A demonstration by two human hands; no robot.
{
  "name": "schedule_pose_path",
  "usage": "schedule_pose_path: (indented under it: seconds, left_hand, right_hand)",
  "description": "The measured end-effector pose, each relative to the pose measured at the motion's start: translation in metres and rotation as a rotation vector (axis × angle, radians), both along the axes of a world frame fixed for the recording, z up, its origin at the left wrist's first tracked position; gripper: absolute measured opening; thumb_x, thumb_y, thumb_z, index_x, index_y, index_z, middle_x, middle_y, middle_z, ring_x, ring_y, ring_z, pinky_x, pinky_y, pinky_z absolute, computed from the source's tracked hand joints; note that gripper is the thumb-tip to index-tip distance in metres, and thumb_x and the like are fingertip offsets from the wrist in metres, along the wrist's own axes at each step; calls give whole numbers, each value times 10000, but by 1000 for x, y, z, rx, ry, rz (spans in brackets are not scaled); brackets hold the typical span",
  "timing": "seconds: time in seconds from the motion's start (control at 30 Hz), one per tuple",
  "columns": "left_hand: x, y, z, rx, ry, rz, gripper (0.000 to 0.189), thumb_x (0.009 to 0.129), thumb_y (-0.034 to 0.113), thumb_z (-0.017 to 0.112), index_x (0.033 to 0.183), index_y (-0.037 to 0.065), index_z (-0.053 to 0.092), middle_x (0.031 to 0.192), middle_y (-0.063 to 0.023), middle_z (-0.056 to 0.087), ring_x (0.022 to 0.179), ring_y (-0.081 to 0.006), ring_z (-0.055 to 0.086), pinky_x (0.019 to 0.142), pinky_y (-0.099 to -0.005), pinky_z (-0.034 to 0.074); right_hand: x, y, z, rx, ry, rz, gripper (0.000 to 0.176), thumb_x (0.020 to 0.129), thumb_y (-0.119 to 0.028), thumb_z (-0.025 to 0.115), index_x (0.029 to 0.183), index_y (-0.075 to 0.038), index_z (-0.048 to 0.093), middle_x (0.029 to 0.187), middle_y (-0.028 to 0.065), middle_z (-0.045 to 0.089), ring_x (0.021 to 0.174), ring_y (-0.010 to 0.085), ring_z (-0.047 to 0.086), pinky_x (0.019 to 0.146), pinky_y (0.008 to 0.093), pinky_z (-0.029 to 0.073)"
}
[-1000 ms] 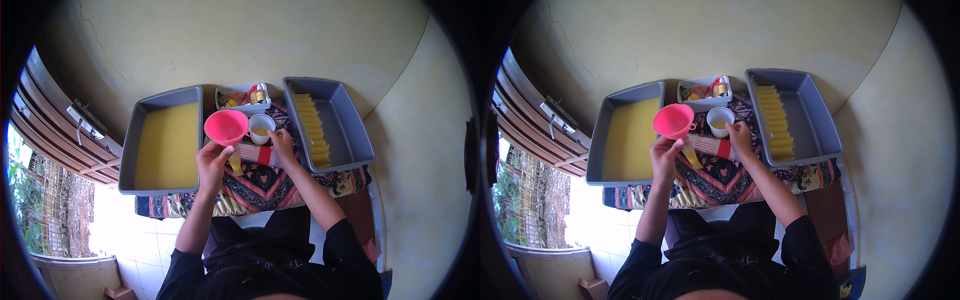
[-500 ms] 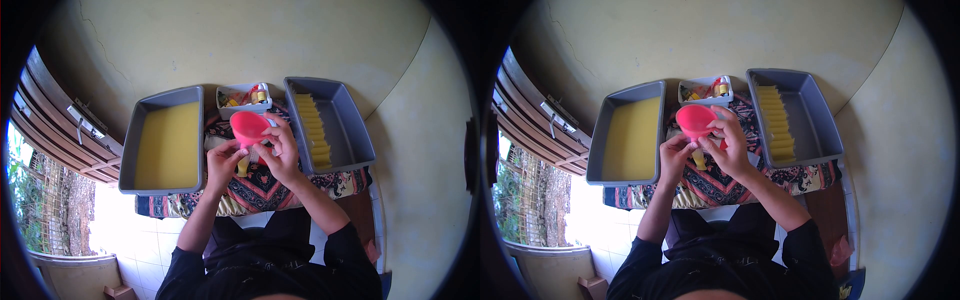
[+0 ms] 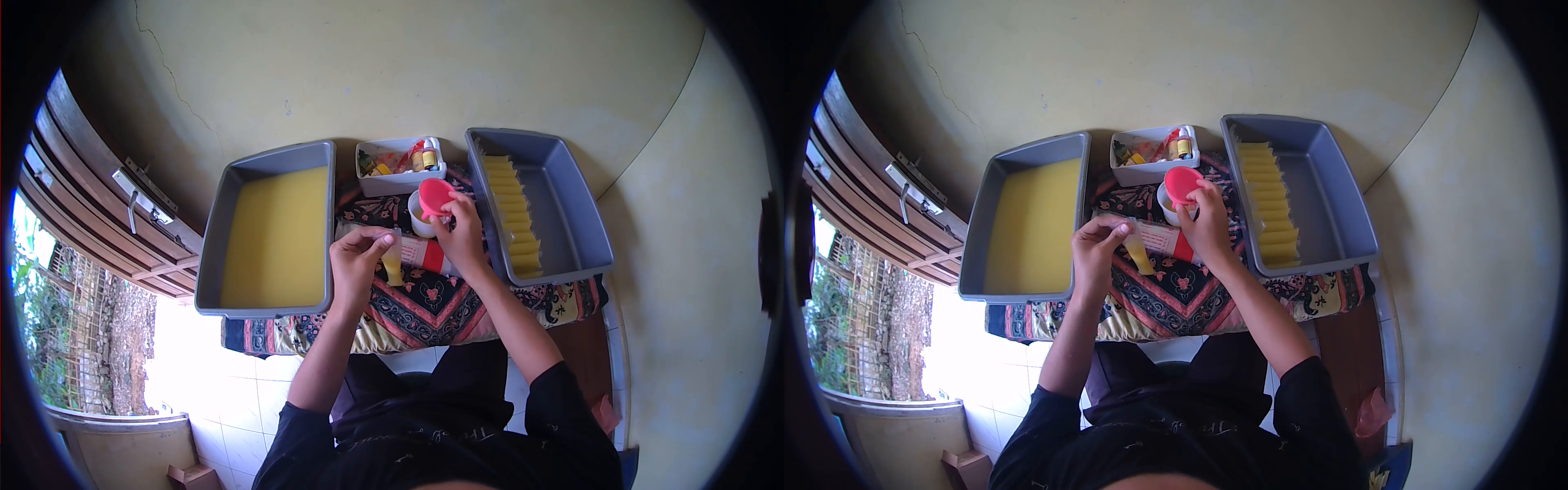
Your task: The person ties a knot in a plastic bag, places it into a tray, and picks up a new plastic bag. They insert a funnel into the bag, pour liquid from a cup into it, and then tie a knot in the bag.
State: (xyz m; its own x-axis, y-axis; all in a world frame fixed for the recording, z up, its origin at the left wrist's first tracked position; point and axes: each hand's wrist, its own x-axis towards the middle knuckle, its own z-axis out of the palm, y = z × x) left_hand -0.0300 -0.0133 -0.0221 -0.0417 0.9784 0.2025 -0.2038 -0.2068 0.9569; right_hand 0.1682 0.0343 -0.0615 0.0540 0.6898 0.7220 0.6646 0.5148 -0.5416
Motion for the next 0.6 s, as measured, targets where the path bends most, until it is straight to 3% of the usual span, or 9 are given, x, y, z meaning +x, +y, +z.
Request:
schedule_pose_path:
  seconds: [0.17,0.27,0.33,0.37,0.43,0.47,0.57,0.6]
  left_hand:
    - [-3,-2,4,-54,-3,-20,105,833,65,719,909,-3,697,826,-28,688,692,-43,578,583,-180,433]
    - [-2,-1,4,16,-35,-48,85,826,33,713,895,-12,692,854,-40,673,755,-72,601,671,-201,472]
    - [-1,-3,8,66,-51,-85,77,821,7,706,886,-29,685,874,-54,656,810,-97,610,754,-230,486]
    - [0,-5,11,62,-53,-87,77,821,7,706,886,-29,685,874,-54,656,810,-97,610,754,-230,486]
    - [2,-7,18,17,-35,-173,62,813,-10,704,866,-37,685,887,-66,646,842,-115,614,802,-253,486]
    - [4,-7,19,18,-34,-177,62,813,-10,704,866,-37,685,887,-66,646,842,-115,614,802,-253,486]
    - [9,-7,22,-9,21,-225,123,826,-11,692,947,-28,674,920,-65,651,852,-116,617,789,-249,489]
    - [11,-4,19,1,-64,-209,147,862,21,660,1003,-22,658,930,-63,653,858,-117,618,794,-253,488]
  right_hand:
    - [0,-2,-1,-61,-40,72,218,740,-27,682,925,-4,570,1168,214,564,1104,388,546,940,423,435]
    - [-9,-22,23,8,-61,18,269,730,-7,665,987,-7,583,1202,205,553,1131,355,547,938,400,439]
    - [-11,-35,38,-38,78,365,298,766,-54,681,1042,-18,575,1138,179,583,1075,334,584,902,382,467]
    - [-15,-45,46,-42,77,363,298,766,-54,681,1042,-18,575,1138,179,583,1075,334,584,902,382,467]
    - [-24,-59,57,-252,113,503,224,804,-81,693,992,-8,595,949,134,643,875,268,655,745,329,504]
    - [-24,-60,55,-250,113,499,224,804,-81,693,992,-8,595,949,134,643,875,268,655,745,329,504]
    - [-27,-59,56,-127,93,413,87,866,-82,657,858,1,633,708,89,632,587,185,621,518,273,439]
    - [-27,-59,60,-126,91,416,87,866,-82,657,858,1,633,708,89,632,587,185,621,518,273,439]
